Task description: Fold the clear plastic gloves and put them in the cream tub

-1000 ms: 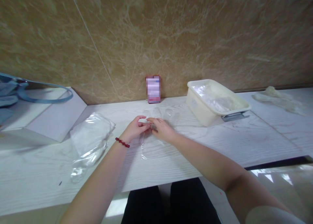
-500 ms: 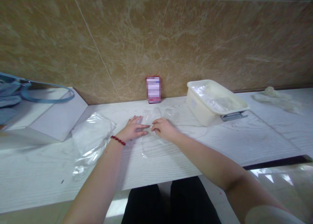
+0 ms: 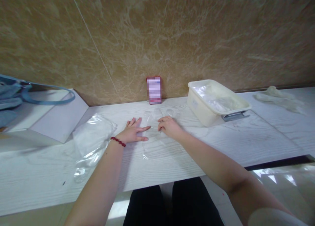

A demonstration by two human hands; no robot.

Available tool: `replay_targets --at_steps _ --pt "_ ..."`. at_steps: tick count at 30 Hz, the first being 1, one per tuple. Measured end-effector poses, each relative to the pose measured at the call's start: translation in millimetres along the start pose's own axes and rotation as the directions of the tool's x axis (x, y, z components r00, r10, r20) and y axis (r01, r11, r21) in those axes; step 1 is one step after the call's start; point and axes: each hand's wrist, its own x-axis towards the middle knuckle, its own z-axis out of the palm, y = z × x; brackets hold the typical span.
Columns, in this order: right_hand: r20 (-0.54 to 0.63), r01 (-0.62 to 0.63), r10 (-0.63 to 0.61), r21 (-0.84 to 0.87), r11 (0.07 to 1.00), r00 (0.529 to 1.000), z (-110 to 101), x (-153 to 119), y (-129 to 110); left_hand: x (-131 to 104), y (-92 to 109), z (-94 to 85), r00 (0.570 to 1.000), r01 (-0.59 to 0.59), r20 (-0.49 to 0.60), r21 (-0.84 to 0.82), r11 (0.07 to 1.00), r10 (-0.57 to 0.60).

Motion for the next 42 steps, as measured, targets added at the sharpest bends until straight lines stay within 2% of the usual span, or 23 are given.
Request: replay_targets --at_steps 10,16,18,19,21,23,24,26,29,35,38,42 --pt "0.062 -0.074 0.077 -0.045 0.996 0.995 -13.2 0.5 9.7 0.1 -3.5 0.0 1.000 -0.013 0.013 0.001 1.000 0.013" --pt "0.194 0.010 0.000 -0.051 0.999 0.981 -44.3 -3.4 16.4 -2.4 -8.9 -4.9 0.998 -0.058 0.021 -0.036 0.998 0.059" --pt "0.135 -0.065 0.076 -0.082 0.994 0.988 -56.0 -5.2 27.1 -2.9 -9.0 -6.1 0.998 -0.068 -0.003 -0.041 0.997 0.068" --pt "0.084 -0.151 0.162 -0.118 0.981 0.983 -60.5 -6.1 33.8 -3.0 -8.8 -6.5 0.997 -0.074 -0.017 -0.039 0.997 0.073" --pt "0.000 -0.358 0.366 -0.216 0.908 0.930 -66.1 -7.4 47.4 -3.1 -8.1 -6.8 0.995 -0.094 -0.037 -0.030 0.995 0.093" --pt "-0.014 -0.514 0.538 -0.317 0.797 0.843 -67.2 -7.9 57.3 -3.2 -7.5 -7.1 0.992 -0.115 -0.047 -0.020 0.993 0.114" --pt "0.002 -0.552 0.591 -0.357 0.754 0.806 -66.5 -7.8 60.0 -3.4 -7.2 -7.4 0.991 -0.124 -0.052 -0.013 0.992 0.123" --pt "0.028 -0.574 0.637 -0.405 0.711 0.770 -63.6 -6.7 61.4 -4.1 -6.4 -8.5 0.987 -0.143 -0.071 -0.003 0.990 0.143" --pt "-0.015 -0.569 0.619 -0.412 0.712 0.785 -58.7 -4.6 57.7 -5.6 -4.4 -10.6 0.980 -0.169 -0.107 0.000 0.986 0.168" --pt "-0.065 -0.519 0.529 -0.330 0.789 0.846 -57.0 -4.0 51.0 -6.7 -1.6 -11.0 0.970 -0.171 -0.176 -0.022 0.985 0.165" --pt "-0.105 -0.530 0.522 -0.260 0.807 0.846 -56.3 -4.1 49.2 -6.4 -1.8 -9.7 0.966 -0.173 -0.199 -0.022 0.985 0.166" --pt "-0.089 -0.553 0.546 -0.127 0.823 0.833 -52.4 -3.2 47.0 -5.7 -2.3 -8.3 0.965 -0.169 -0.207 -0.011 0.986 0.163"
